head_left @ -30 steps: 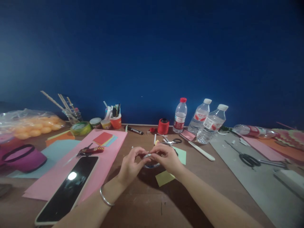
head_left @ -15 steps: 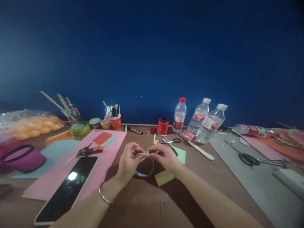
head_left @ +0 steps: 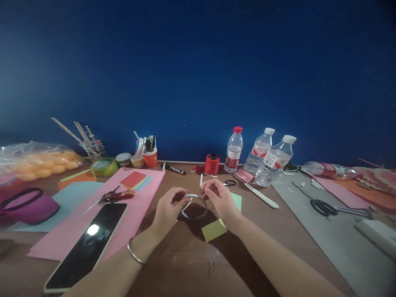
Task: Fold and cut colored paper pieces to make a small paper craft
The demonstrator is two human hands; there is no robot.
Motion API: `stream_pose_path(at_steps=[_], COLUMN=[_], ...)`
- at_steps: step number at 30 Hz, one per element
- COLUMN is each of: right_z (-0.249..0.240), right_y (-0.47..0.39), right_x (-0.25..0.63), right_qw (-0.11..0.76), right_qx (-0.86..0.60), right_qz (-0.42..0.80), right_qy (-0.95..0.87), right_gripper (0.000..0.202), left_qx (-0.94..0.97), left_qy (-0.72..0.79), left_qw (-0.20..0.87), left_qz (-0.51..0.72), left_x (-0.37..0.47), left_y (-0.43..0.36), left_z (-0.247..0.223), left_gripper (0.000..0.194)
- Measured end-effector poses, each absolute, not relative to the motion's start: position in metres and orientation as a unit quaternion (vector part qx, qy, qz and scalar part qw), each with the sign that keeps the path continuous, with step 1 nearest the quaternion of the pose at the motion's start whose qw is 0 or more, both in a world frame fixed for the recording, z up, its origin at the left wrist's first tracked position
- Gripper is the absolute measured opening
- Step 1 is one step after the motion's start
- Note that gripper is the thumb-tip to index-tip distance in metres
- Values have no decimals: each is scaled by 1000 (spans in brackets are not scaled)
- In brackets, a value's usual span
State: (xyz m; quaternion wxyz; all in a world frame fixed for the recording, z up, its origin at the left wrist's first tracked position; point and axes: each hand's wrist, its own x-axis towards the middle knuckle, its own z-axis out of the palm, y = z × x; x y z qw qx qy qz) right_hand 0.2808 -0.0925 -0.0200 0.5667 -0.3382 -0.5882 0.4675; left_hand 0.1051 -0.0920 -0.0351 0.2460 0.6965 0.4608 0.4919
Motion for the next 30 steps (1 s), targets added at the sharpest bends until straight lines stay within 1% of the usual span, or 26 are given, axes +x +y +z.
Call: stream_pose_path(at_steps=[2, 4, 9, 13, 18, 19, 21, 23, 25, 27, 30], right_z=[-20, -19, -20, -22, -26, -26, -26, -25, -25, -25, -26], right_y=[-92, -92, -95, -93, -88, -87, -86, -86, -86, -86, -85], right_x=[281, 280, 277, 277, 281, 282, 283, 284, 284, 284, 284], right_qw=[580, 576, 554, 558, 568, 568, 565, 564, 565, 566, 570], right_qx=[-323, -323, -339, -325, -335, -338, -344, -341, -334, -332, -338], right_qz=[478, 487, 506, 518, 500, 500, 500, 496, 491, 484, 475], right_qy=[-575, -571, -567, -561, -562, -559, -559, -565, -574, -579, -578], right_gripper=[6, 7, 21, 25, 28, 29, 30, 30, 29, 29, 30], left_qx=[714, 723, 725, 739, 740, 750, 786, 816, 822, 839, 887], left_qy=[461, 462, 474, 472, 506, 512, 520, 523, 532, 509, 413], left_qw=[239, 230, 222, 219, 131, 117, 112, 128, 145, 160, 188], left_qz=[470, 459, 448, 428, 424, 402, 314, 209, 143, 109, 82], left_x=[105, 106, 106, 106, 95, 90, 77, 62, 49, 42, 42], left_y=[-91, -91, -90, -91, -86, -84, -80, -77, -75, -74, -73], left_z=[-34, -34, -34, -30, -17, -14, -10, -9, -8, -6, -3], left_gripper=[15, 15, 14, 16, 20, 19, 17, 16, 16, 18, 18])
